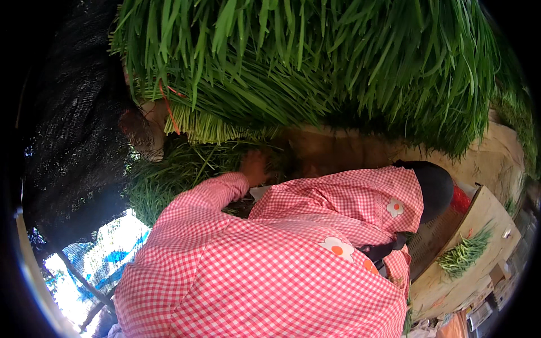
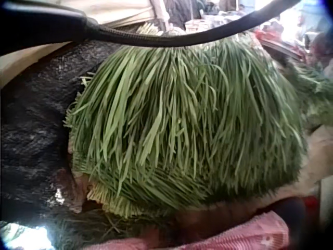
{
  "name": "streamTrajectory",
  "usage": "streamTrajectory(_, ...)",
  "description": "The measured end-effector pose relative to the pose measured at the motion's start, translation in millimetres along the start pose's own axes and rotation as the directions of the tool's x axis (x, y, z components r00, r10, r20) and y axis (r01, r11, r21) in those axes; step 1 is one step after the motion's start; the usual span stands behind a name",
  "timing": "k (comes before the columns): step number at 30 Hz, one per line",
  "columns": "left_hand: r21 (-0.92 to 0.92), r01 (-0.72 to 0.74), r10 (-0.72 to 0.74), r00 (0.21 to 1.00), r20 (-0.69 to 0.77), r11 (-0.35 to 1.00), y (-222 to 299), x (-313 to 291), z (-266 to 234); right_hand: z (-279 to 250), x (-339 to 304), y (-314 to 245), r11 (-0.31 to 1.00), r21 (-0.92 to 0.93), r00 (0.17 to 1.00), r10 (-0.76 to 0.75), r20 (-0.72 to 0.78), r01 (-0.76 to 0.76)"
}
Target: The person sorts and bundles green chives by hand, removing yellowed leaves and placing finished bunches into a plastic crate.
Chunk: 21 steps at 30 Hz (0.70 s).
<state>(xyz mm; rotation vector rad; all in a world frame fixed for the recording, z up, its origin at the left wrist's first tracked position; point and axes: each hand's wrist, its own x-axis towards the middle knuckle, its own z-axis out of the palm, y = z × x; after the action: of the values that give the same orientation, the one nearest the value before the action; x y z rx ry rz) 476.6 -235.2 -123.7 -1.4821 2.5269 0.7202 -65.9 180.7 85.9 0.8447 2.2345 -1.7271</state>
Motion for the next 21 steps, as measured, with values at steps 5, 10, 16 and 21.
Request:
streamTrajectory(5, 0.205, 0.051, -0.183, 0.688, 0.702, 0.978, -54, -2, 10, -12, 8, -3, 1.0, 0.001, 1.0, 0.023, 0.006, -0.023)
streamTrajectory(10, 0.209, 0.03, -0.163, 0.737, 0.656, 0.977, -46, 7, -6, -31, 10, 11, 0.997, 0.05, 0.997, 0.064, -0.03, -0.063)
streamTrajectory(16, 0.162, -0.067, -0.015, 0.888, 0.46, 0.984, -39, 52, -14, -43, 26, 36, 0.976, 0.206, 0.997, 0.076, -0.011, -0.072)
streamTrajectory(21, 0.166, -0.211, 0.136, 0.918, 0.374, 0.963, -9, 131, -21, -22, 76, 74, 0.908, 0.414, 0.997, 0.075, -0.028, -0.057)
